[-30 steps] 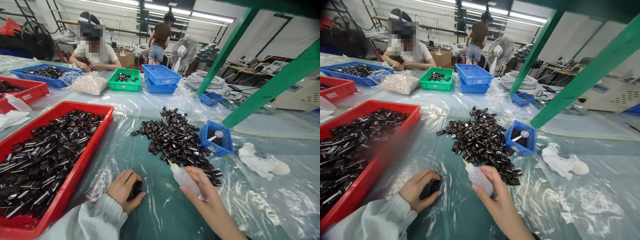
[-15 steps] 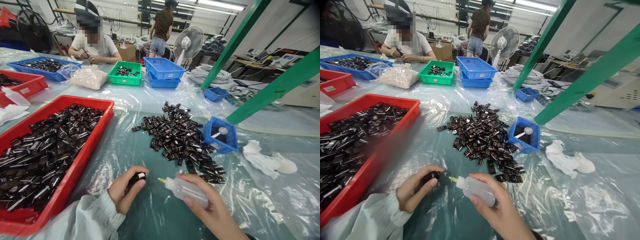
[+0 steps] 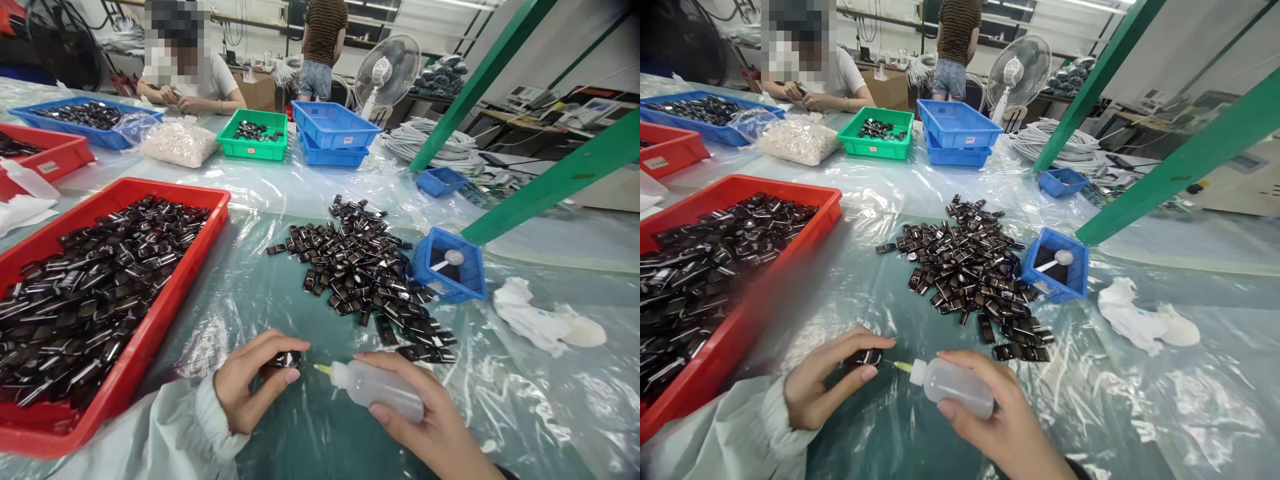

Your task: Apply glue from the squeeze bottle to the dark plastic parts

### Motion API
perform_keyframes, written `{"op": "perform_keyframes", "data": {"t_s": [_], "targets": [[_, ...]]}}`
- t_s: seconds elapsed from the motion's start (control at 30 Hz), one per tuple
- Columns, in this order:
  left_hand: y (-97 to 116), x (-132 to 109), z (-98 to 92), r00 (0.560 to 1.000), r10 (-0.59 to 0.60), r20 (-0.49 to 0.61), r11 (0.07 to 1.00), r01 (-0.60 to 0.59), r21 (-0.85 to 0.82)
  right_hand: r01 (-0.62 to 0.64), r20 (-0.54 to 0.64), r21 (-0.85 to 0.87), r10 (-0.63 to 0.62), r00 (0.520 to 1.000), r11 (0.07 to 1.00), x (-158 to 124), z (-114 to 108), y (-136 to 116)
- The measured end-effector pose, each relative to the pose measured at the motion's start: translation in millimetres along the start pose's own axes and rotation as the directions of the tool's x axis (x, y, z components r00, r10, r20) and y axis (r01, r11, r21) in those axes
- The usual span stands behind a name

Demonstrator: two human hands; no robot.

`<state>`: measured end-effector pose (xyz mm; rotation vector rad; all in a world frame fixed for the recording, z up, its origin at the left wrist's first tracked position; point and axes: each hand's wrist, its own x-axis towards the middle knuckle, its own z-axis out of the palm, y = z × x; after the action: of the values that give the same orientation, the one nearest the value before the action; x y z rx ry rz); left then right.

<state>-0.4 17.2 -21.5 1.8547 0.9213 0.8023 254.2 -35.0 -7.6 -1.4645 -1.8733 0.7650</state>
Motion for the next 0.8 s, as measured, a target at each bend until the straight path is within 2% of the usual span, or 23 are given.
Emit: {"op": "perform_keyframes", "data": {"t_s": [0.27, 0.57, 0.8], "targets": [[-2.7, -3.5, 4.1, 0.999, 0.028, 0.030, 0.998, -0.026, -0.060, 0.077, -0.016, 0.021, -0.076, 0.997, 0.997, 5.5, -0.2, -5.7], [-3.0, -4.4, 3.9, 0.997, 0.063, 0.040, 0.996, -0.060, -0.073, 0.108, -0.028, -0.022, -0.109, 0.994, 0.994, 5.5, -0.6, -6.6], [-2.6, -5.3, 6.0, 0.989, 0.141, 0.050, 0.990, -0.141, -0.006, 0.145, -0.013, -0.072, -0.146, 0.989, 0.987, 3.2, 0.0, -3.6]]}}
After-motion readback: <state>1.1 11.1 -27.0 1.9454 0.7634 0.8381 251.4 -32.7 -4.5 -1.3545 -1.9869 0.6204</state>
